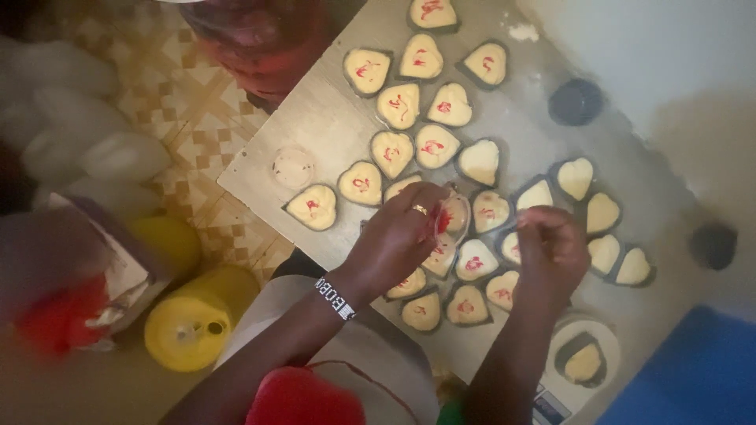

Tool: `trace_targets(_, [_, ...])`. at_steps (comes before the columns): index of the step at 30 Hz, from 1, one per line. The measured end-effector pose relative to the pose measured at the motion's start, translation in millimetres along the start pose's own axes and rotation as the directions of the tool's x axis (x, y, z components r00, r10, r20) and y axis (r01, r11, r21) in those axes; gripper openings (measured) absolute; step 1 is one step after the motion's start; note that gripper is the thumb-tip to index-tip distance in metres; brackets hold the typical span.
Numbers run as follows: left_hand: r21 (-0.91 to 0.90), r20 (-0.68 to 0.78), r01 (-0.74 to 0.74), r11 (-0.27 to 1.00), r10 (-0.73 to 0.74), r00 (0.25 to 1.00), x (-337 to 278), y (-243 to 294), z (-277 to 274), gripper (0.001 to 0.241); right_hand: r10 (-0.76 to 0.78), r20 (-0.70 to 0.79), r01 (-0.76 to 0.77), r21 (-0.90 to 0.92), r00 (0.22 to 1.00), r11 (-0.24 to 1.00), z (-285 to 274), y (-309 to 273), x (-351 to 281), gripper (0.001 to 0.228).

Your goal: Applying red jam to the center of heart-shaped pastry dough using a small applicator stick.

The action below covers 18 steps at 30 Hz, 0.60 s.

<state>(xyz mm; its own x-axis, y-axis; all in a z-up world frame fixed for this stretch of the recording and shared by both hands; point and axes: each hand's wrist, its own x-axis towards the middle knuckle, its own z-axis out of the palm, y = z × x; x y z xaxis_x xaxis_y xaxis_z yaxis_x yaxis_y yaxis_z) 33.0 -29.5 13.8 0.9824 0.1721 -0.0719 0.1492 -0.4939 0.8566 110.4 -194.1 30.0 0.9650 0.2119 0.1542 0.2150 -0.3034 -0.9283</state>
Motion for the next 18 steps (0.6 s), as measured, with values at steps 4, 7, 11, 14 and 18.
trace_targets(4, [0.046,-0.021,0.031,0.998,-0.030,0.999,-1.4,-4.9,1.4,0.046,0.077,-0.037,-0.081,-0.118,0.996,0.990,15.1,31.7,27.1,0.005])
trace_targets(7, [-0.028,-0.016,0.033,0.999,-0.033,0.999,-4.9,-4.3,-6.9,0.050,0.049,-0.076,-0.072,-0.340,0.996,0.938,29.4,51.6,36.9,0.005])
trace_targets(11, [-0.052,-0.021,0.119,0.991,-0.121,0.992,-11.5,-1.4,-17.0,0.054,0.086,-0.075,-0.112,-0.513,0.993,0.851,46.2,72.7,45.4,0.006])
trace_targets(14, [-0.111,-0.021,0.114,0.987,-0.117,0.993,-14.1,1.0,-28.6,0.057,0.065,-0.078,-0.097,-0.539,0.995,0.837,43.2,74.8,42.3,0.008])
trace_targets(18, [-0.095,-0.010,0.120,0.988,-0.122,0.993,-12.0,-2.5,-36.3,0.053,0.065,-0.092,-0.105,-0.557,0.994,0.824,35.4,60.0,38.7,0.007])
